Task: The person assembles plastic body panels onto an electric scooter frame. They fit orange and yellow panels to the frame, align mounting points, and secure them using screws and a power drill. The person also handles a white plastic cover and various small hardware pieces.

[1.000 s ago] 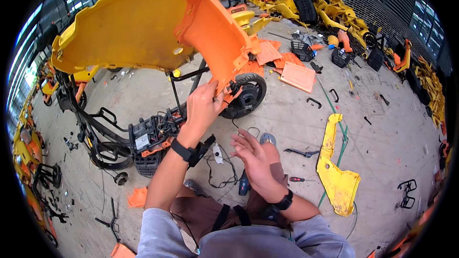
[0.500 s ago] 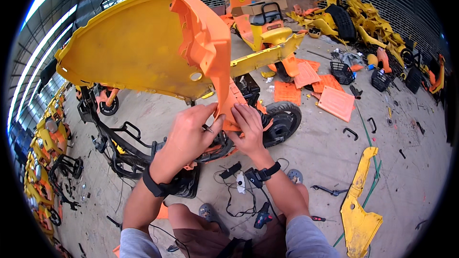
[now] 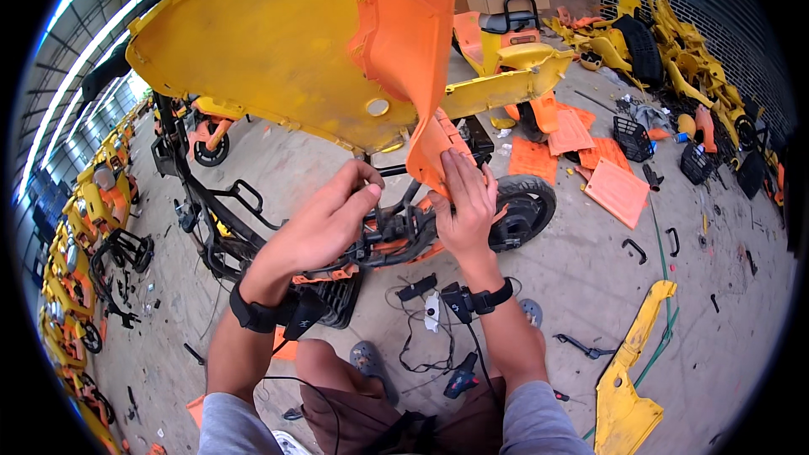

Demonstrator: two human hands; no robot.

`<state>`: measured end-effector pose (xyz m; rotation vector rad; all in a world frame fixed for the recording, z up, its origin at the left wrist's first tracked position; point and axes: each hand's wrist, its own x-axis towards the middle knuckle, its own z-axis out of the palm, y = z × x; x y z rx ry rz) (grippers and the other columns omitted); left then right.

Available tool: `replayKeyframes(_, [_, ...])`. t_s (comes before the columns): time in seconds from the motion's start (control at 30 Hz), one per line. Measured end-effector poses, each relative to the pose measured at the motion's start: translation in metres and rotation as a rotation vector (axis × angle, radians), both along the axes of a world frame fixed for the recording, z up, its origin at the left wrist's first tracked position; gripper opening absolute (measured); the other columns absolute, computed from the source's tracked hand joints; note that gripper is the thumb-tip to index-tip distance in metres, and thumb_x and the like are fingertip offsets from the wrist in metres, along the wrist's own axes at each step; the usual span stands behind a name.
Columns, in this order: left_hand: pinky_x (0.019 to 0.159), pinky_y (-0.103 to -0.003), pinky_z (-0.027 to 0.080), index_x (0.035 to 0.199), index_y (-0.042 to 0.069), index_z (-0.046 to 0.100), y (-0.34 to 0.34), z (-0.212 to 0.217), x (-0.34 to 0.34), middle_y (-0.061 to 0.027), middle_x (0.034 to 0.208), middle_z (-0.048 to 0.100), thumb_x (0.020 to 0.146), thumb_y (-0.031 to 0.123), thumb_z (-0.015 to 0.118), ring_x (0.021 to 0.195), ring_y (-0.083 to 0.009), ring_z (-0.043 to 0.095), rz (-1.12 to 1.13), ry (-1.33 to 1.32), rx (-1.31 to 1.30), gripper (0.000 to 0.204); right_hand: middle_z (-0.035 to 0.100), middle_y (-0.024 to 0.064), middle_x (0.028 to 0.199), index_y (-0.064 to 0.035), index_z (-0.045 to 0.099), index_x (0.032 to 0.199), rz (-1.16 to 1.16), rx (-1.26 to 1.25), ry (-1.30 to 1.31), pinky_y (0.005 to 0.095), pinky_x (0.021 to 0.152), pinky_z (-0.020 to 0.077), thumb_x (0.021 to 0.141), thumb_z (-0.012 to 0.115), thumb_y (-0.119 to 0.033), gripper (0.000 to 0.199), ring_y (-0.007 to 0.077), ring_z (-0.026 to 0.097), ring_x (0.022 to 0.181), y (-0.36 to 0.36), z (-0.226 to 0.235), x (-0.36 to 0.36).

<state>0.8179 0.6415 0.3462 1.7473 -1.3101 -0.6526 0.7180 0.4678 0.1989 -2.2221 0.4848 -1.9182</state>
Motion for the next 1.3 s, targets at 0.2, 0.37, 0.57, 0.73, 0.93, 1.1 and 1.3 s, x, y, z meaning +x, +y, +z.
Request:
replayKeyframes(0.2, [0.059,-0.028,0.046,0.108,-0.001,0.062,-0.005,-0.019,0.006,-0.0035,0.074,0.057,0.101,0.02,0.048,0.063,-0.0106,0.055,0.08,-0.261,-0.216,0.026,0.06,0.0115,0.128,-0.0085,0.057,0.131,0.058,0.026,0.014,0.0516,0.103,0.0327,0.091,0.061,-0.036,0.048,0.0292,0.055,0.119,0.002,-0.001,0.008])
replayKeyframes(0.37, [0.07,-0.04,0.048,0.108,-0.004,0.058,-0.019,-0.03,0.009,-0.022,0.088,0.065,0.096,0.013,0.052,0.081,-0.0409,0.061,0.106,-0.654,-0.34,0.022,0.063,0.0096,0.122,-0.0082,0.057,0.131,0.067,-0.012,-0.032,0.0503,0.102,0.0327,0.093,0.059,-0.037,0.047,0.0289,0.058,0.115,-0.007,-0.001,0.008])
replayKeyframes(0.57, [0.059,-0.033,0.047,0.099,-0.003,0.06,-0.019,-0.024,0.01,-0.0164,0.076,0.065,0.092,0.009,0.059,0.062,-0.0266,0.06,0.092,-0.668,-0.409,0.013,0.064,0.0077,0.123,-0.0085,0.058,0.13,0.065,-0.022,-0.044,0.0496,0.103,0.0321,0.093,0.06,-0.037,0.046,0.028,0.059,0.114,-0.008,-0.001,0.012])
replayKeyframes(0.73, [0.053,-0.028,0.045,0.1,-0.001,0.064,-0.022,-0.028,0.013,-0.0113,0.073,0.067,0.089,0.009,0.064,0.055,-0.0163,0.057,0.1,-0.709,-0.485,0.014,0.064,0.0066,0.124,-0.0078,0.059,0.128,0.096,0.006,-0.053,0.0479,0.104,0.0306,0.092,0.062,-0.037,0.047,0.0268,0.058,0.115,-0.009,-0.002,0.013])
replayKeyframes(0.93, [0.051,-0.026,0.044,0.101,0.0,0.066,-0.026,-0.03,0.008,-0.0089,0.069,0.066,0.089,0.01,0.065,0.055,-0.0111,0.057,0.082,-0.734,-0.489,0.016,0.064,0.0061,0.124,-0.0078,0.059,0.128,0.099,0.016,-0.06,0.0472,0.105,0.0291,0.091,0.062,-0.037,0.047,0.0257,0.058,0.116,-0.009,-0.001,0.011])
replayKeyframes(1.1, [0.051,-0.025,0.043,0.102,-0.001,0.068,-0.027,-0.036,0.006,-0.007,0.07,0.067,0.089,0.009,0.065,0.057,-0.0081,0.056,0.088,-0.66,-0.52,0.017,0.063,0.0061,0.125,-0.0084,0.059,0.128,0.095,0.019,-0.049,0.0478,0.106,0.028,0.091,0.062,-0.037,0.047,0.0256,0.057,0.117,-0.011,-0.002,0.011])
replayKeyframes(1.3, [0.051,-0.023,0.042,0.103,-0.001,0.069,-0.025,-0.036,0.004,-0.006,0.073,0.069,0.089,0.009,0.066,0.059,-0.006,0.055,0.125,-0.652,-0.539,0.017,0.063,0.0064,0.125,-0.009,0.059,0.129,0.098,0.01,-0.06,0.0486,0.108,0.0267,0.091,0.061,-0.038,0.047,0.026,0.057,0.117,-0.013,-0.005,0.011])
